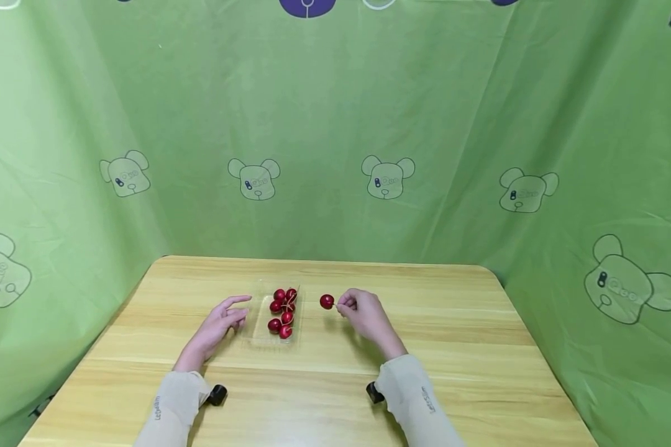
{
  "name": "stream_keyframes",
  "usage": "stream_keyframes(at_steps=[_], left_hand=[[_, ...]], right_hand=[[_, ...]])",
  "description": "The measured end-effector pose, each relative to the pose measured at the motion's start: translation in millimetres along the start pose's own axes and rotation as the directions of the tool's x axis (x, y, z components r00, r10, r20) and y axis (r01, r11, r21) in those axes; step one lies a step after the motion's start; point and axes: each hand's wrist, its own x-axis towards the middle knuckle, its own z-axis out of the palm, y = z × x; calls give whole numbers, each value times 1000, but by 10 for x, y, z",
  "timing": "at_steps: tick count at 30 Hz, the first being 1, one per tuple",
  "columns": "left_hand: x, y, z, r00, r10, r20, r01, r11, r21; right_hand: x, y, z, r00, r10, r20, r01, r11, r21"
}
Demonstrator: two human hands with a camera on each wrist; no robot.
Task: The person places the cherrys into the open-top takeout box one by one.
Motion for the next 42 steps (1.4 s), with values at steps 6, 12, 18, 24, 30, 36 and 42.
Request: stream_keyframes(at_steps=[6,12,18,24,30,36,42], left_hand=[[0,-1,1,1000,4,-2,-4,1000,0],[-3,4,0,1000,8,5,-8,1000,3],[-3,5,1,1000,9,3,-9,1000,4],[-9,19,6,1000,11,-5,-11,1000,3],[-8,16,-4,1000,13,6,-13,1000,2],[-22,1,-28,1000,6,0,-6,1000,9],[-8,1,-17,1000,-2,8,2,1000,0]], right_hand=[[51,-117,43,1000,-5,6,5,1000,-7],[108,-224,111,1000,-9,15,8,999,37],[163,-313,200,999,8,39,-12,995,103],[207,-377,294,998,-1,61,-8,989,150],[226,-439,386,998,-14,68,3,989,148],[239,-488,499,996,-28,90,13,988,155],[258,-510,575,994,-48,96,34,989,141]])
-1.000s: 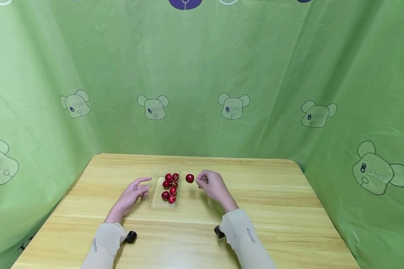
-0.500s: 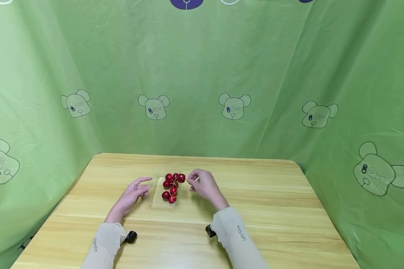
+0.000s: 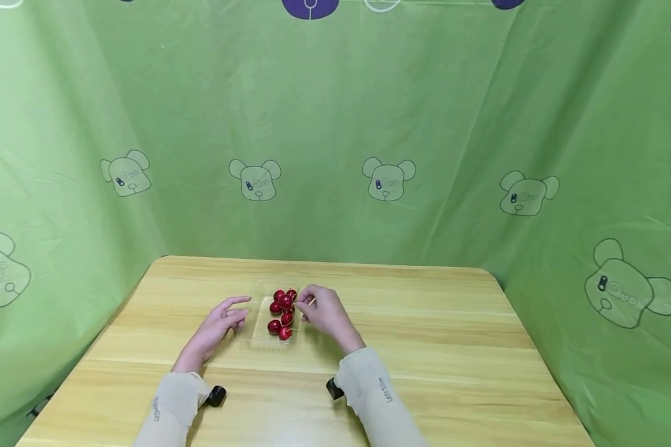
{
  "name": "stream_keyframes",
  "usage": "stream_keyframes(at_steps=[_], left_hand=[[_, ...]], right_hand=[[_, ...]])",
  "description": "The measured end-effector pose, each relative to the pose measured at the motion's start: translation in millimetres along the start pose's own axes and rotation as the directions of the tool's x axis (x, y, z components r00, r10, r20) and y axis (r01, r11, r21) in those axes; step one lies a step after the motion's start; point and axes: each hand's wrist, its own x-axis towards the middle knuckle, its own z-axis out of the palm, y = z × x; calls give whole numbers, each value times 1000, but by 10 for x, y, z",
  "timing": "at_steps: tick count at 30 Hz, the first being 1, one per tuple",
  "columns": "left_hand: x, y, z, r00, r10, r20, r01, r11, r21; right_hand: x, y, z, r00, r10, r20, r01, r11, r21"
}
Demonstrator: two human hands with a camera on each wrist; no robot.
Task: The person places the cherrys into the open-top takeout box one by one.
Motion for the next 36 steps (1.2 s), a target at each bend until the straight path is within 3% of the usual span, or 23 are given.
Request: stream_keyframes(at_steps=[27,36], left_hand=[[1,5,-4,999,30,32,-30,1000,-5],[2,4,-2,1000,18,18,-18,1000,-3]], right_hand=[[16,-46,250,998,-35,42,39,996,-78],[33,-39,324,994,-92,50,99,983,-154]])
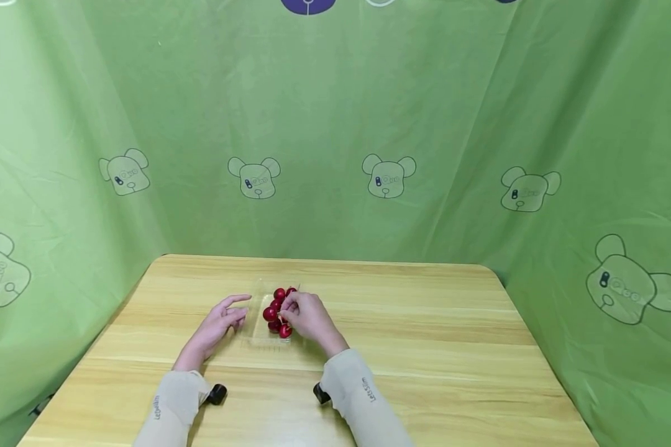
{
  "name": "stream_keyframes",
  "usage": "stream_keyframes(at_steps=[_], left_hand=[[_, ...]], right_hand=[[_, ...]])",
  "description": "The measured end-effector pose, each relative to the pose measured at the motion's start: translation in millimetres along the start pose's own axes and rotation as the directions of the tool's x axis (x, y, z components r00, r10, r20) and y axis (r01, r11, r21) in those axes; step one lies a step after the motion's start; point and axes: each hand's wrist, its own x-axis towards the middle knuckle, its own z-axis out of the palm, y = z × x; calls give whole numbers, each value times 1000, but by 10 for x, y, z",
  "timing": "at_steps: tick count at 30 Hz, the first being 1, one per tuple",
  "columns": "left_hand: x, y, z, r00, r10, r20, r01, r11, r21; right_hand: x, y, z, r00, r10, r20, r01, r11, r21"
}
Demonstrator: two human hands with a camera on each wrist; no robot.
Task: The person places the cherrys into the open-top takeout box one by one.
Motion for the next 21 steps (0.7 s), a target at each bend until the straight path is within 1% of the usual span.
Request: stream_keyframes(at_steps=[4,11,18,21], left_hand=[[4,12,-2,1000,-1,-9,1,1000,1],[-7,2,13,1000,-16,1,16,1000,-9],[-4,3,18,1000,11,1,-11,1000,-11],[-2,-2,10,1000,11,2,-11,1000,-12]], right_hand=[[2,-13,9,1000,-14,3,14,999,-30],[-43,-2,27,998,15,57,-12,999,-45],[-35,18,66,997,-39,69,43,997,-59],[-26,20,84,996,-51,69,56,996,-75]])
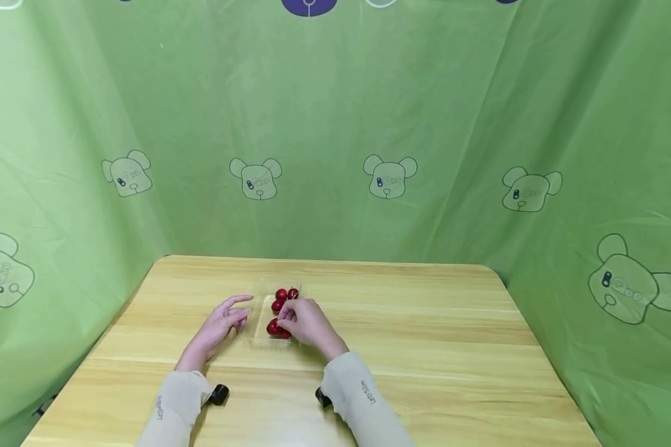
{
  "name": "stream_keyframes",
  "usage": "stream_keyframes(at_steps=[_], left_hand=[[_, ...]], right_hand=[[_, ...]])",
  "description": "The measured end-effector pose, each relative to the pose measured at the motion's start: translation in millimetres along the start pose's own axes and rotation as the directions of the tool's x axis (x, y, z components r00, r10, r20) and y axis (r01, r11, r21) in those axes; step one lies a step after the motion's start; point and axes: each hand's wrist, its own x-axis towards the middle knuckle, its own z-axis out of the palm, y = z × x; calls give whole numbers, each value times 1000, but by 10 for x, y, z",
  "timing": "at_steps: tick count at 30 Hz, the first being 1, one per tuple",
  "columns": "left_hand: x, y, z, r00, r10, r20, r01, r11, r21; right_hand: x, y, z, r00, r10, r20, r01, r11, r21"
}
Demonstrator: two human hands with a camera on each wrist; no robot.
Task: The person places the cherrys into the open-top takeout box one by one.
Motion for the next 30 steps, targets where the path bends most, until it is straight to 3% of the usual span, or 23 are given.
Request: stream_keyframes(at_steps=[12,23,30], left_hand=[[-2,18,11,1000,-7,-11,8,1000,8],[2,2,0,1000,-13,-19,13,1000,8],[7,1,-6,1000,-12,-8,12,1000,7]], right_hand=[[8,-41,6,998,-58,-8,57,992,-108],[-17,-40,25,998,-70,3,70,995,-70],[-19,19,59,996,-86,-14,84,991,-106]])
